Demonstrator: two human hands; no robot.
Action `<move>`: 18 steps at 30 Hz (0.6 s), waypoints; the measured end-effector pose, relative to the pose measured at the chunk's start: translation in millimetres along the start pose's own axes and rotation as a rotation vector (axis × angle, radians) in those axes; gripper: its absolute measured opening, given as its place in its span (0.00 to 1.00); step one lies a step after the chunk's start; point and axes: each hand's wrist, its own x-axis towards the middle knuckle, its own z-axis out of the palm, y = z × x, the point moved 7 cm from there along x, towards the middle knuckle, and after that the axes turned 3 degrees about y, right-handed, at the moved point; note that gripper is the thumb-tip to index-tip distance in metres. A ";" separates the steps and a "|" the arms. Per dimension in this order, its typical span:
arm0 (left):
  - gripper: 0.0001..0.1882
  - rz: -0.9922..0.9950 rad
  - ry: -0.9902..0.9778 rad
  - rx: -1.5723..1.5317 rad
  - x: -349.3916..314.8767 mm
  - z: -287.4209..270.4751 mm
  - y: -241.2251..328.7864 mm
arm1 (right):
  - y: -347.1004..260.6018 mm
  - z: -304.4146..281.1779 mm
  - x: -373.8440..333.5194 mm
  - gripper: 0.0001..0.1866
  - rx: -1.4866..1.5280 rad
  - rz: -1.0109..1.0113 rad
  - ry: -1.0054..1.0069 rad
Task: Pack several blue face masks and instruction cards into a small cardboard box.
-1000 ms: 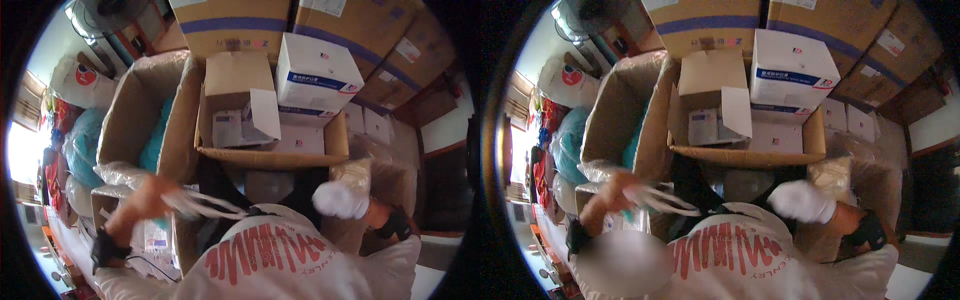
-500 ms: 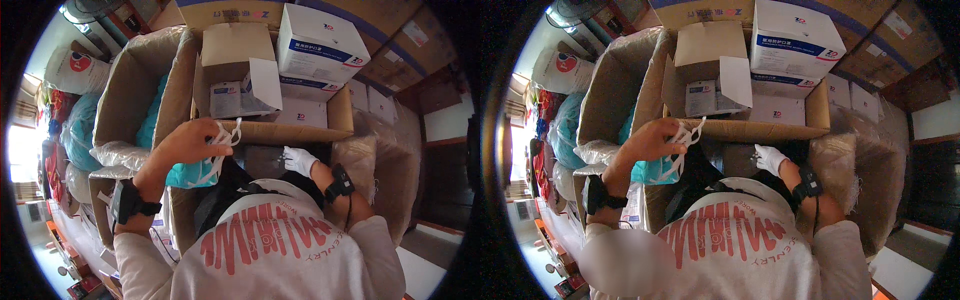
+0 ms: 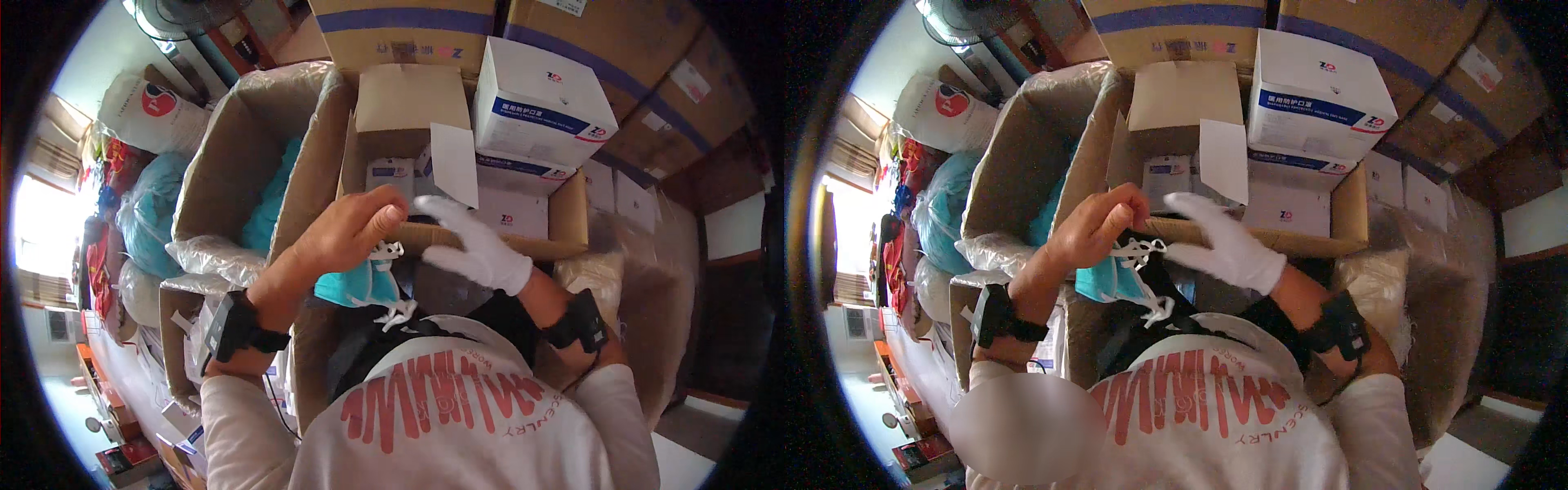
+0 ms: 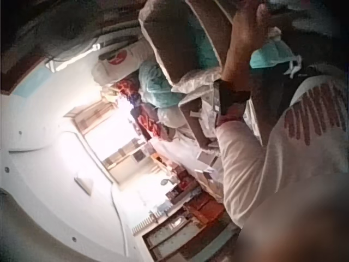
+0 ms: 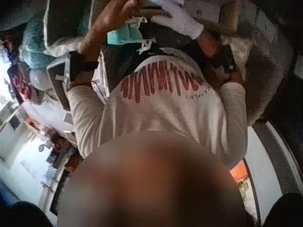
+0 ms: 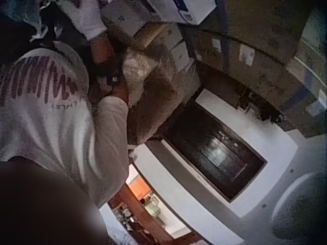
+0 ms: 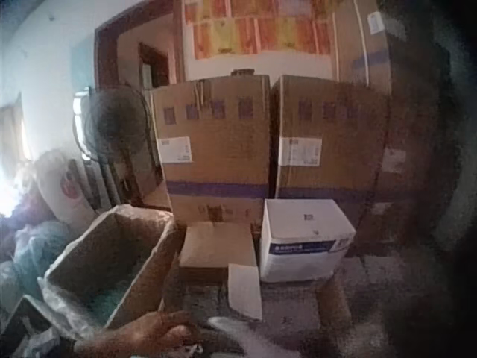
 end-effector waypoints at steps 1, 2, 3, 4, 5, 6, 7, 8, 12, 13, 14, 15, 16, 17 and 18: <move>0.20 0.001 0.008 0.011 -0.2 -0.7 2.4 | -14.7 14.2 11.0 0.28 0.068 -0.014 -0.110; 0.22 0.012 0.018 -0.041 1.2 -1.3 4.5 | -13.3 33.8 18.6 0.26 0.209 -0.027 -0.236; 0.24 0.023 0.028 -0.094 2.7 -1.9 8.2 | -13.7 36.2 21.9 0.26 0.203 -0.038 -0.237; 0.23 0.010 0.077 -0.062 3.5 -4.1 12.9 | -7.0 48.5 20.3 0.23 0.226 0.107 -0.383; 0.23 0.009 0.091 -0.053 1.3 -8.6 11.5 | -1.2 62.0 16.2 0.22 0.249 0.252 -0.538; 0.23 -0.083 0.113 0.071 -1.2 -13.8 1.6 | -0.7 63.1 13.5 0.18 0.279 0.317 -0.545; 0.23 -0.175 0.135 0.193 -3.7 -18.9 -8.1 | -1.1 59.7 12.7 0.18 0.273 0.308 -0.554; 0.25 -0.231 0.216 0.256 -6.5 -26.0 -14.6 | 5.6 49.5 13.3 0.16 0.216 0.344 -0.489; 0.29 -0.439 0.372 0.150 -16.7 -20.9 -62.8 | -35.0 29.8 29.5 0.13 0.125 -0.158 -0.139; 0.32 -0.484 0.461 0.050 -16.7 -8.6 -79.1 | -56.2 21.9 31.6 0.12 0.251 -0.366 0.024; 0.33 -0.484 0.483 -0.195 -14.9 -0.9 -86.6 | -58.8 31.0 37.5 0.14 0.301 -0.294 -0.056; 0.34 -0.465 0.480 -0.447 -5.2 8.8 -88.9 | -59.6 33.9 43.7 0.12 0.372 -0.125 -0.127; 0.35 -0.444 0.661 -0.507 0.0 7.0 -87.4 | -38.1 30.8 54.9 0.12 0.567 0.034 -0.018; 0.35 -0.342 0.696 -0.443 9.5 5.8 -83.2 | -6.6 28.7 63.1 0.13 0.760 0.192 0.102; 0.35 -0.317 0.719 -0.487 13.7 5.1 -92.2 | -3.5 36.0 74.0 0.10 1.074 0.153 0.050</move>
